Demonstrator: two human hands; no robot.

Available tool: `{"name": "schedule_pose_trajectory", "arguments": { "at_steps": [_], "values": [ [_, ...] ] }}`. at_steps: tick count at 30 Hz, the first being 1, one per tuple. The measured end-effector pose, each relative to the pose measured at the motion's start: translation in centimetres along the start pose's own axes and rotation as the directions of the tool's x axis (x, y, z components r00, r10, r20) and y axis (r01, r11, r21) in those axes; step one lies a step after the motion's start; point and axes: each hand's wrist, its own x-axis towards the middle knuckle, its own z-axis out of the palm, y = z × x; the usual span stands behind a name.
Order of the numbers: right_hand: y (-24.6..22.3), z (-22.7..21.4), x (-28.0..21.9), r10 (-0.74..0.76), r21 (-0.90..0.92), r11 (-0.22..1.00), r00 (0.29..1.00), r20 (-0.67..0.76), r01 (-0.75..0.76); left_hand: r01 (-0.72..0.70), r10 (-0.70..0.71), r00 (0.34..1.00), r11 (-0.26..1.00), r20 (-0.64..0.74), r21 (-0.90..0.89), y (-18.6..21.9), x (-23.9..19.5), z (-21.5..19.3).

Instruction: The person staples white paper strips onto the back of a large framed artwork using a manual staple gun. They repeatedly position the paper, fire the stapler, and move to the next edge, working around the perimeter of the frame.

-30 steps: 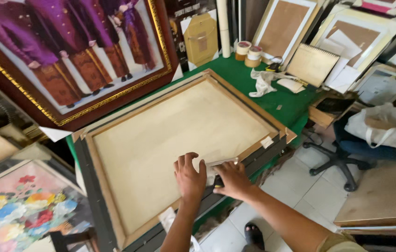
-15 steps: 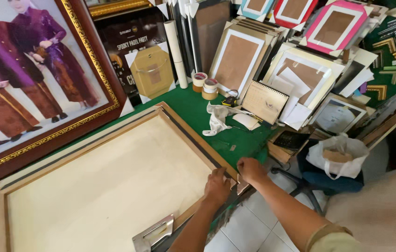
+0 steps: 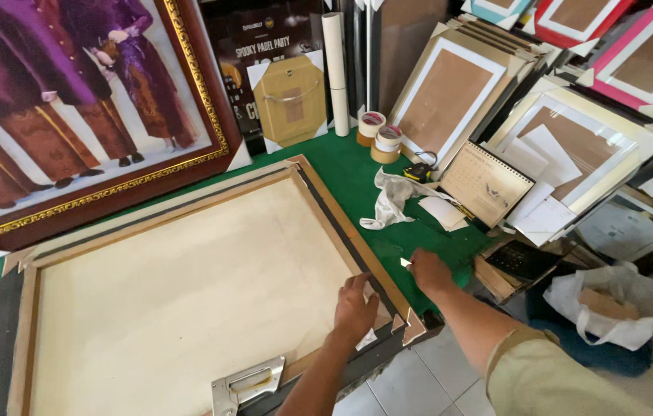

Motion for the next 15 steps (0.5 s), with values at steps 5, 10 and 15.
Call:
{"name": "schedule_pose_trajectory", "arguments": {
  "at_steps": [5,10,15],
  "values": [
    [-7.8,-2.2,-0.4,0.107,0.212,0.971,0.994,0.007,-0.106,-0.028,-0.006,0.979,0.986,-0.202,-0.164,-3.1,-2.6,-4.7],
    [-29.2,-0.1,-8.3,-0.026,0.592,0.805,0.993,0.115,-0.048,0.086,-0.192,0.771,0.976,-0.607,-0.2,-9.6,-15.2,-16.5],
    [-46.6,-1.4,-27.2,-0.346,0.806,0.578,0.855,0.386,-0.13,0.396,-0.293,0.116,0.89,-0.949,-0.226,-18.3,-32.3,-24.0]
  ]
}}
